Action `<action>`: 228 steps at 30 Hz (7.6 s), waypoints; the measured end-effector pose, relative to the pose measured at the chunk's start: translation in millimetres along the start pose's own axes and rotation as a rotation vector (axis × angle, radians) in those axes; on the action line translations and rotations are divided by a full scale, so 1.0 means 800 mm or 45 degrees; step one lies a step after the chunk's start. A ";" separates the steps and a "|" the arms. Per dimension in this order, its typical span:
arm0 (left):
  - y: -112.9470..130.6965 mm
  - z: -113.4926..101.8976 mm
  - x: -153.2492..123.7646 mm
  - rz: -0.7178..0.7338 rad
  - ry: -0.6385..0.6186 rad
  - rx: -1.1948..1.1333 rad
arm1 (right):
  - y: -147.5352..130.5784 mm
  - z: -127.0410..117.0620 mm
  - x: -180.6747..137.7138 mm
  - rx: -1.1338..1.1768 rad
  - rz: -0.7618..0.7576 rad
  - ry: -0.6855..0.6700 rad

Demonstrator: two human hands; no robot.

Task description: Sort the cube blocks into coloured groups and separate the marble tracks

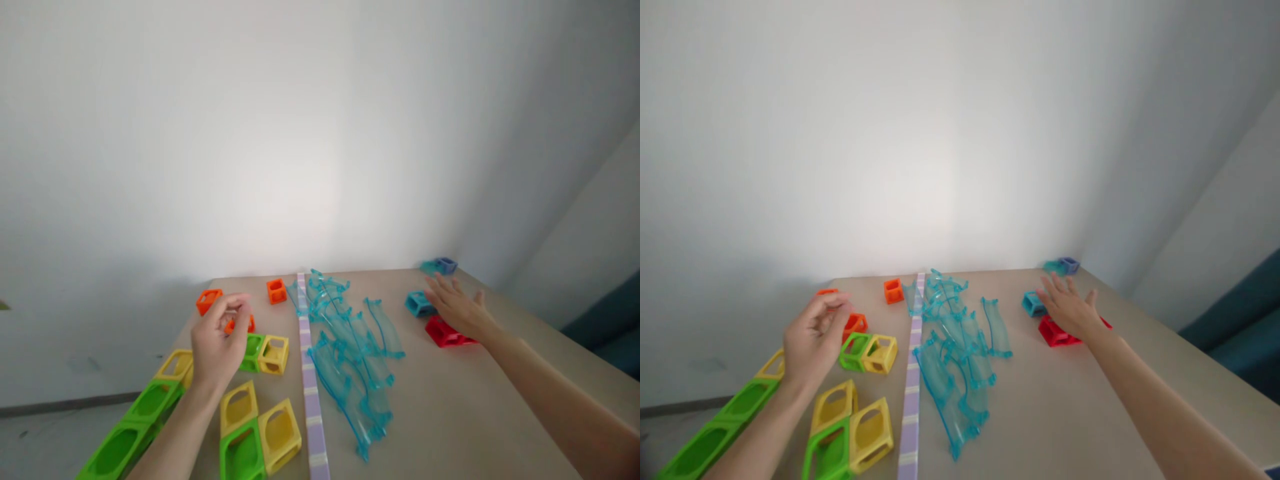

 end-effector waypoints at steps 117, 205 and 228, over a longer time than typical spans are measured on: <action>-0.006 0.054 -0.013 -0.570 -0.503 -1.214 | -0.311 -0.027 -0.102 3.011 -0.808 -0.804; -0.006 0.048 -0.014 -0.451 -0.624 -0.823 | -0.313 -0.016 -0.112 2.277 -0.830 -0.181; 0.024 0.036 -0.010 0.028 -0.772 -0.362 | -0.317 -0.015 -0.116 2.319 -0.884 -0.286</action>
Point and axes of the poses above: each hand's wrist, its own x-axis towards the middle knuckle, its own z-axis out of the palm, y = z × x, the point moved 5 cm from there along x, towards the middle knuckle, and after that the axes turned 9 degrees about -y, right-handed, at the moved point
